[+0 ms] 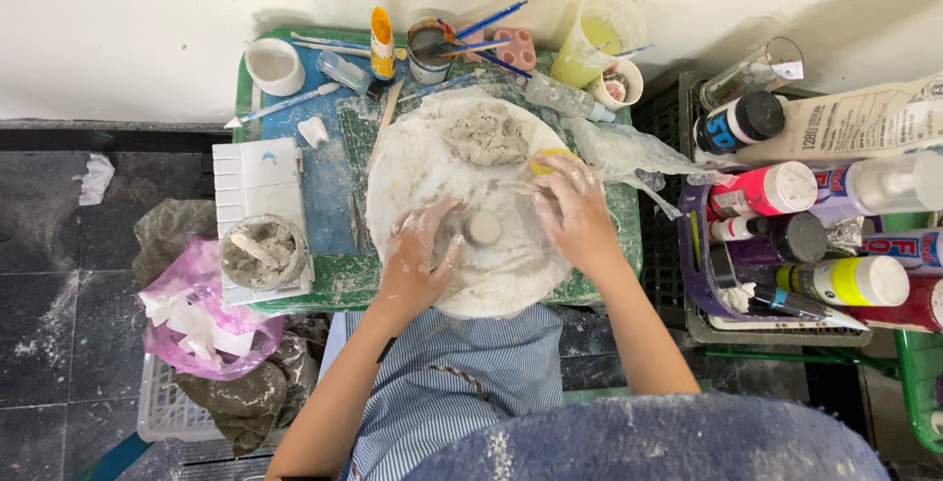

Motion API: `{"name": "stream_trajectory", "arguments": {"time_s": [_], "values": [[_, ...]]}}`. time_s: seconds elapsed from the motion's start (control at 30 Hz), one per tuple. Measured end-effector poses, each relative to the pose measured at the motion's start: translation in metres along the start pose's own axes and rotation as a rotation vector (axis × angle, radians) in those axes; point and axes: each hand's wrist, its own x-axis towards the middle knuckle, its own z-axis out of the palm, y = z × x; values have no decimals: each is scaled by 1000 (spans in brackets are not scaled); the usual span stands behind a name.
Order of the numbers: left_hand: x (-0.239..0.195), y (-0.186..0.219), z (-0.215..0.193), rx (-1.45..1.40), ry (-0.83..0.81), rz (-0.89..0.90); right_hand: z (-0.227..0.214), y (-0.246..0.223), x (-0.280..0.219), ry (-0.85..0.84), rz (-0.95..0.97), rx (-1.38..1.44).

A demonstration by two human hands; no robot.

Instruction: The person forms small clay shapes by hand, using a sponge to moisten and smooth the material while rotating it on a work surface, and later uses a wooden modeling tool to refine the edges and contours of a cylindrical piece.

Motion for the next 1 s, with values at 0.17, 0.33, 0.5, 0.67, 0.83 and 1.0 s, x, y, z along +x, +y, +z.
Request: {"name": "stream_trajectory", "arguments": {"time_s": [0.17, 0.33, 0.5, 0.67, 0.83, 1.0], "values": [[5, -1, 2, 0, -5, -7, -12, -14, 9, 5, 525, 530], [-2, -4, -4, -104, -94, -16, -46, -25, -1, -74, 148, 107], [17, -4, -5, -346, -224, -145, -53, -25, -42, -229, 10, 34], [18, -5, 4, -206, -265, -68, -32, -34, -56, -122, -222, -96], [9, -12, 13, -187, -223, 4, -14, -46, -53, -74, -225, -241], [3, -10, 26, -148, -114, 57, -13, -55, -71, -28, -186, -221]]}}
